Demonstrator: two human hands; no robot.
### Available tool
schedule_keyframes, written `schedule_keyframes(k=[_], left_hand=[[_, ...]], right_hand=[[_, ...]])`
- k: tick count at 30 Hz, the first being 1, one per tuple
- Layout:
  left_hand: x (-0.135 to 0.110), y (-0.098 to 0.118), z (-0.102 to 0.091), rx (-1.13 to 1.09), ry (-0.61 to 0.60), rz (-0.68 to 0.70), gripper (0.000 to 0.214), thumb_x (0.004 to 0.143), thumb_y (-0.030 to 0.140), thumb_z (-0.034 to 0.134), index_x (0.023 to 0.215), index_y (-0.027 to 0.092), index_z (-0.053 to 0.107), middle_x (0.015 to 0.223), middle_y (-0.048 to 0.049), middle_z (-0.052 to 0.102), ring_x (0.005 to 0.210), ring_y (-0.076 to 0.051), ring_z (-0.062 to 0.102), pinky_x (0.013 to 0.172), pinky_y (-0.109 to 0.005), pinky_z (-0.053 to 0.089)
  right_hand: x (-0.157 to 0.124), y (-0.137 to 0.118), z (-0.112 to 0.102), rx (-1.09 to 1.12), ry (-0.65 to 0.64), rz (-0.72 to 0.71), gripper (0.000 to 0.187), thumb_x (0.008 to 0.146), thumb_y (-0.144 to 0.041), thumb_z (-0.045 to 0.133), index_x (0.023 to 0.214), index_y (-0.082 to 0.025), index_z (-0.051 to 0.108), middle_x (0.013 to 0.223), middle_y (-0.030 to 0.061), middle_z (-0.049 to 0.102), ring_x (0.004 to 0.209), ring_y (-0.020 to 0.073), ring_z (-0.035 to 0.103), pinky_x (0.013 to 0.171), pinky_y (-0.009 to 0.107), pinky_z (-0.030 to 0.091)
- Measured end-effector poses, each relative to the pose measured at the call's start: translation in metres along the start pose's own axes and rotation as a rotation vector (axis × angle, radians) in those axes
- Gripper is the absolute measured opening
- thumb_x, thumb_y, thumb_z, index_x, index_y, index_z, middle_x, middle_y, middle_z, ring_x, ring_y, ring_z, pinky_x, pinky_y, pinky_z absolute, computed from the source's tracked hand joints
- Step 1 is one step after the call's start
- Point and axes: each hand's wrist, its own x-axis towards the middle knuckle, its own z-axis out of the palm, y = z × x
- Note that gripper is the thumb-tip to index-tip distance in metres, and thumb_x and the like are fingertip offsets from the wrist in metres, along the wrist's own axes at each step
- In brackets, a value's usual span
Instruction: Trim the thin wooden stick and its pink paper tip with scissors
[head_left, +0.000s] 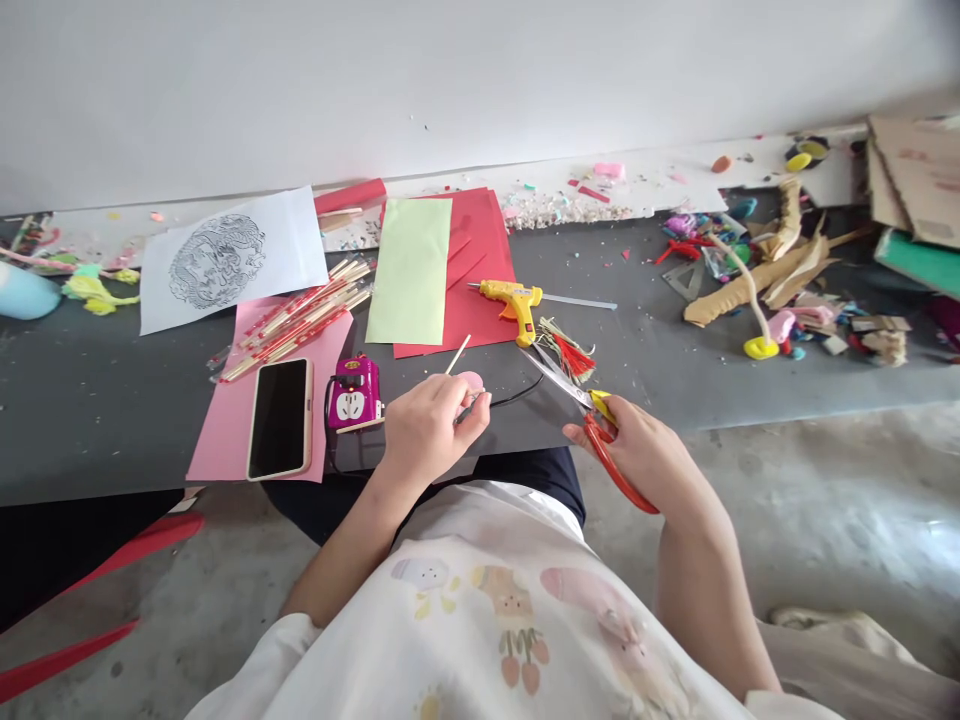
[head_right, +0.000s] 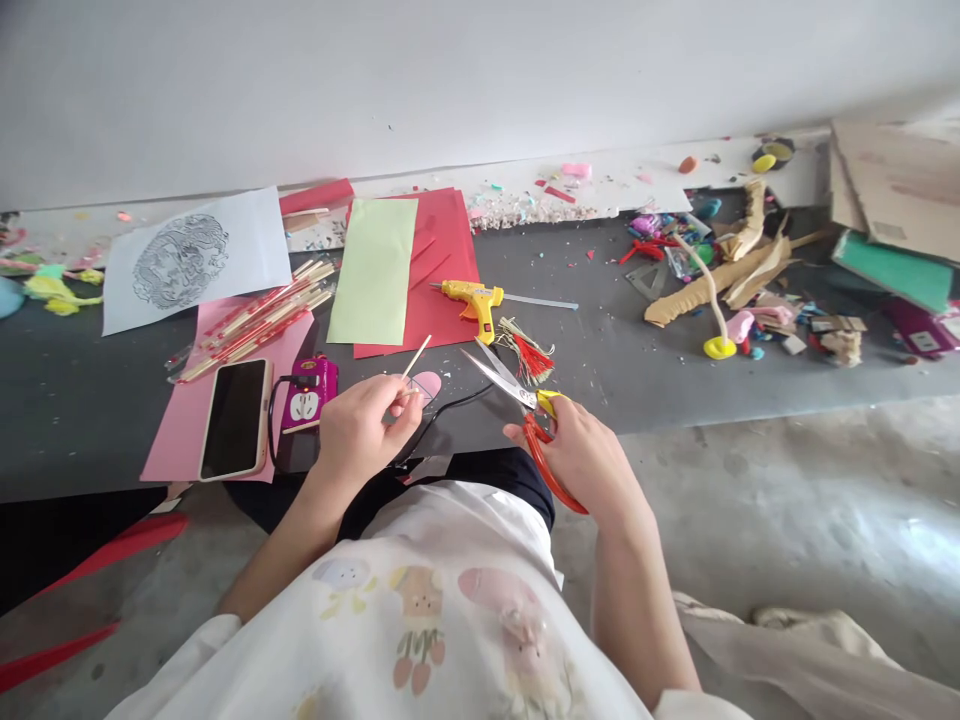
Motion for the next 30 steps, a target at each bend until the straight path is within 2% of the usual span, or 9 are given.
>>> schedule_keyframes(k=[5, 8, 11, 15, 18, 22, 26, 30], left_hand=[[-0.001, 0.000, 0.000, 0.130, -0.010, 0.049, 0.019, 0.089, 0.031, 0.049, 0.075, 0.021, 0.057, 0.060, 0.0030, 0.057, 0.058, -0.011, 0.053, 0.055, -0.027, 0.033], [-0.003, -0.003, 0.003, 0.172, 0.006, 0.072, 0.024, 0.087, 0.032, 0.048, 0.067, 0.021, 0.054, 0.059, 0.0012, 0.057, 0.059, -0.012, 0.054, 0.053, -0.027, 0.032], [-0.005, -0.004, 0.004, 0.171, 0.016, 0.092, 0.029, 0.085, 0.031, 0.050, 0.058, 0.020, 0.049, 0.052, 0.0012, 0.051, 0.054, -0.012, 0.050, 0.049, -0.027, 0.027], [-0.009, -0.003, 0.006, 0.126, 0.012, 0.087, 0.030, 0.083, 0.029, 0.052, 0.055, 0.020, 0.045, 0.049, 0.0026, 0.048, 0.049, -0.011, 0.044, 0.046, -0.027, 0.023], [-0.012, -0.004, 0.009, 0.101, -0.032, 0.061, 0.031, 0.085, 0.030, 0.052, 0.056, 0.019, 0.044, 0.051, 0.0028, 0.049, 0.050, -0.011, 0.043, 0.047, -0.027, 0.022], [-0.015, -0.007, 0.012, 0.064, -0.131, 0.003, 0.030, 0.089, 0.030, 0.047, 0.061, 0.020, 0.045, 0.056, 0.0023, 0.050, 0.053, -0.011, 0.044, 0.050, -0.027, 0.026], [-0.016, -0.008, 0.011, 0.026, -0.216, -0.030, 0.025, 0.091, 0.029, 0.043, 0.068, 0.020, 0.047, 0.062, 0.0017, 0.053, 0.057, -0.012, 0.047, 0.054, -0.027, 0.030], [-0.014, -0.006, 0.011, 0.029, -0.228, -0.022, 0.023, 0.090, 0.027, 0.043, 0.069, 0.020, 0.047, 0.062, 0.0015, 0.054, 0.060, -0.013, 0.050, 0.054, -0.027, 0.030]], right_hand=[[0.001, 0.002, 0.003, -0.004, 0.007, -0.024, 0.039, 0.078, -0.064, 0.049, 0.081, -0.026, 0.048, 0.075, 0.0020, 0.061, 0.067, 0.0202, 0.056, 0.057, 0.028, 0.038], [0.001, 0.003, 0.005, -0.002, 0.029, -0.052, 0.041, 0.078, -0.066, 0.048, 0.081, -0.025, 0.049, 0.072, 0.0020, 0.060, 0.064, 0.0193, 0.054, 0.054, 0.028, 0.036], [0.001, 0.005, 0.007, -0.003, 0.042, -0.060, 0.042, 0.078, -0.067, 0.048, 0.082, -0.025, 0.051, 0.072, 0.0020, 0.060, 0.063, 0.0193, 0.055, 0.054, 0.028, 0.036], [0.001, 0.004, 0.007, -0.011, 0.034, -0.040, 0.047, 0.078, -0.070, 0.047, 0.090, -0.025, 0.053, 0.079, 0.0038, 0.063, 0.070, 0.0216, 0.059, 0.057, 0.029, 0.038], [0.002, 0.003, 0.010, -0.026, 0.058, -0.008, 0.051, 0.078, -0.071, 0.046, 0.095, -0.024, 0.053, 0.091, 0.0059, 0.066, 0.083, 0.0250, 0.061, 0.063, 0.031, 0.041], [0.009, 0.007, 0.019, -0.078, 0.185, 0.041, 0.056, 0.080, -0.067, 0.045, 0.105, -0.018, 0.053, 0.107, 0.0128, 0.065, 0.101, 0.0303, 0.059, 0.075, 0.036, 0.042], [0.016, 0.014, 0.027, -0.124, 0.271, 0.123, 0.051, 0.081, -0.058, 0.048, 0.105, -0.014, 0.054, 0.100, 0.0164, 0.066, 0.094, 0.0306, 0.061, 0.074, 0.036, 0.042], [0.020, 0.016, 0.032, -0.159, 0.297, 0.160, 0.048, 0.080, -0.053, 0.050, 0.102, -0.009, 0.055, 0.097, 0.0194, 0.066, 0.092, 0.0321, 0.061, 0.074, 0.036, 0.042]])
